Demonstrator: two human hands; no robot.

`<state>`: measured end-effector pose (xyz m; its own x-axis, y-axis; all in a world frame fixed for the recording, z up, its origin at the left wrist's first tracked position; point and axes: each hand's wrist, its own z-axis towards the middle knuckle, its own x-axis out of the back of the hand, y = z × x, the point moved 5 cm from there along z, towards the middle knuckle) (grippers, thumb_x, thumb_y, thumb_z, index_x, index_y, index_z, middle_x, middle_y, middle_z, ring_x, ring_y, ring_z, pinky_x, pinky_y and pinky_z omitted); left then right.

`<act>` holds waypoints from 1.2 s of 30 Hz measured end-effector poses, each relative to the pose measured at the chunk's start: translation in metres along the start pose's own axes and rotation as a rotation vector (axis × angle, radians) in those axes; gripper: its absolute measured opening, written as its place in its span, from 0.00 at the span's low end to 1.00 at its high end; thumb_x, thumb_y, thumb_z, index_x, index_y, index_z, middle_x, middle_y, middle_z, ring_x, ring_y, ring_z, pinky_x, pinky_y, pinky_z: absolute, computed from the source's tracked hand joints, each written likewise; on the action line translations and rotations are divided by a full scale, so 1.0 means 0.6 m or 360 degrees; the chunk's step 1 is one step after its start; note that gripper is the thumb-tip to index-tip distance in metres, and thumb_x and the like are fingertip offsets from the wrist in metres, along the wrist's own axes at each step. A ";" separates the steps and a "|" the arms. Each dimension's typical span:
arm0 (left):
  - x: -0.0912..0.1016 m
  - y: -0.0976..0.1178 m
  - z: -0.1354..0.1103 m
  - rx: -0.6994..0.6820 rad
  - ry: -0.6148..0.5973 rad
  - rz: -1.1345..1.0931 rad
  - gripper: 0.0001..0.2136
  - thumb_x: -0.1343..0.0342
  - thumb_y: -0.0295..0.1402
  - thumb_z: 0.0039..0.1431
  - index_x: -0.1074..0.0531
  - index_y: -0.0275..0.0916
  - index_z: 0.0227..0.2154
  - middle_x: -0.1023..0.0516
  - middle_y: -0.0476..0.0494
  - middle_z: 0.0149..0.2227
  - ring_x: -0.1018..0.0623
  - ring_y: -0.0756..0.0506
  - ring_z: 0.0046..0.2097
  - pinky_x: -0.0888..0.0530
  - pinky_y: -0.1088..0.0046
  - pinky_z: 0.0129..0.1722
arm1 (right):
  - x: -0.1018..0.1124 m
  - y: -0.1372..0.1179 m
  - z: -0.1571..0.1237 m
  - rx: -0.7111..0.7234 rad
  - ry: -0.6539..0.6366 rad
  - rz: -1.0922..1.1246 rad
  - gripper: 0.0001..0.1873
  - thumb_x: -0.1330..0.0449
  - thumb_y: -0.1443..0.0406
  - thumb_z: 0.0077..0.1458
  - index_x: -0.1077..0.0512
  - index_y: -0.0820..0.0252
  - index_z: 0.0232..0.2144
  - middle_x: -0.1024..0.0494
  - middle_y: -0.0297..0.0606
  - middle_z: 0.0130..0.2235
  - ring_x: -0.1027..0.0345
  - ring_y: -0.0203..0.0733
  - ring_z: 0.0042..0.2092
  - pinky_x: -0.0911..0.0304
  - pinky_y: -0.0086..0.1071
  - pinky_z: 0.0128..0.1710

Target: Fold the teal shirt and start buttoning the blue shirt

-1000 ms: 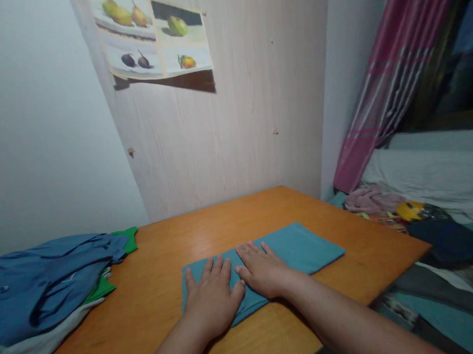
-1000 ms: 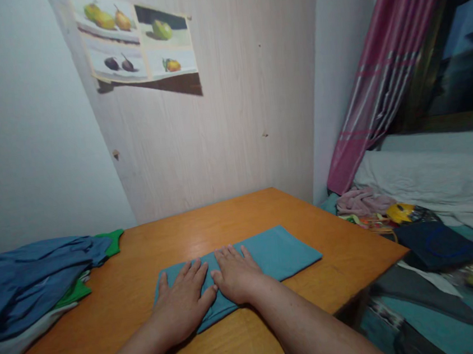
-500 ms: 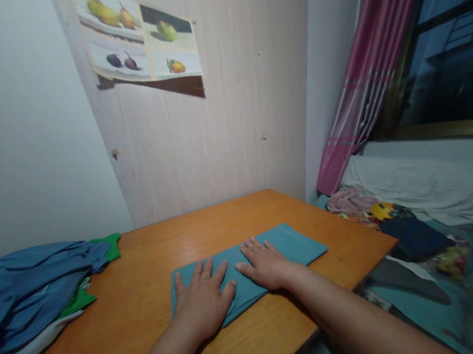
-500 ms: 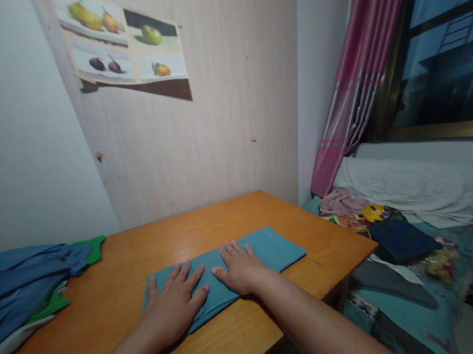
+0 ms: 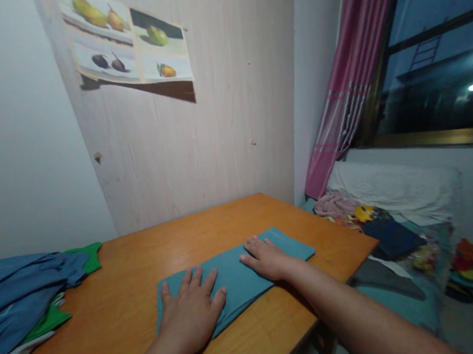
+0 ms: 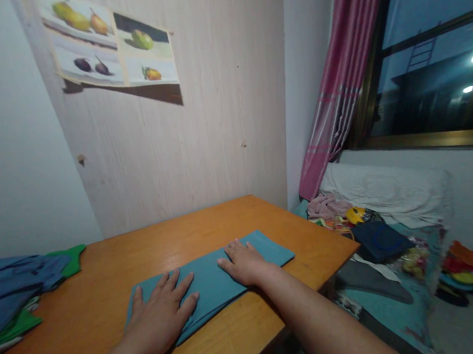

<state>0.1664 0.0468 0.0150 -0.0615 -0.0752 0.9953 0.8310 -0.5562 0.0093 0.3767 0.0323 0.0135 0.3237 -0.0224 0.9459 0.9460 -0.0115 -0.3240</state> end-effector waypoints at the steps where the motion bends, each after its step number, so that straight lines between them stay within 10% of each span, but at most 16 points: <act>1: -0.001 -0.001 0.000 0.0000 0.0001 0.0004 0.29 0.63 0.51 0.65 0.38 0.49 0.64 0.45 0.36 0.69 0.45 0.31 0.69 0.57 0.27 0.59 | -0.002 0.008 0.000 -0.0039 0.0006 -0.0015 0.41 0.61 0.43 0.65 0.47 0.64 0.68 0.52 0.48 0.70 0.65 0.51 0.71 0.67 0.49 0.68; 17: -0.002 -0.002 0.001 -0.0031 0.0044 0.0041 0.29 0.64 0.51 0.64 0.38 0.49 0.64 0.44 0.36 0.68 0.45 0.30 0.69 0.56 0.27 0.59 | 0.003 0.068 0.009 -0.0212 0.0070 -0.0092 0.41 0.57 0.44 0.64 0.47 0.67 0.68 0.52 0.50 0.70 0.65 0.50 0.71 0.68 0.46 0.68; 21: 0.000 0.000 0.002 -0.0041 0.0027 0.0046 0.29 0.65 0.51 0.64 0.38 0.48 0.64 0.44 0.35 0.68 0.45 0.30 0.69 0.55 0.27 0.58 | 0.019 0.073 0.009 -0.0137 0.0142 0.0029 0.37 0.53 0.47 0.63 0.39 0.64 0.64 0.40 0.47 0.67 0.51 0.50 0.68 0.57 0.42 0.66; 27: -0.003 -0.002 0.002 -0.0025 0.0023 0.0022 0.29 0.64 0.51 0.64 0.38 0.48 0.64 0.45 0.36 0.69 0.45 0.30 0.69 0.56 0.27 0.59 | 0.096 0.163 0.001 -0.0617 0.0509 0.0018 0.21 0.50 0.59 0.63 0.25 0.60 0.51 0.23 0.47 0.52 0.30 0.49 0.54 0.38 0.36 0.50; 36: -0.002 -0.003 0.003 -0.0044 0.0025 0.0015 0.29 0.63 0.50 0.64 0.38 0.47 0.64 0.45 0.34 0.69 0.46 0.30 0.69 0.57 0.27 0.59 | 0.108 0.228 -0.011 -0.0954 0.0226 -0.0013 0.20 0.34 0.53 0.47 0.23 0.65 0.35 0.20 0.49 0.39 0.26 0.46 0.38 0.38 0.32 0.32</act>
<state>0.1660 0.0490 0.0140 -0.0624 -0.0933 0.9937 0.8161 -0.5779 -0.0030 0.5272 0.0225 0.0305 0.2722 -0.1522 0.9501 0.7601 -0.5714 -0.3093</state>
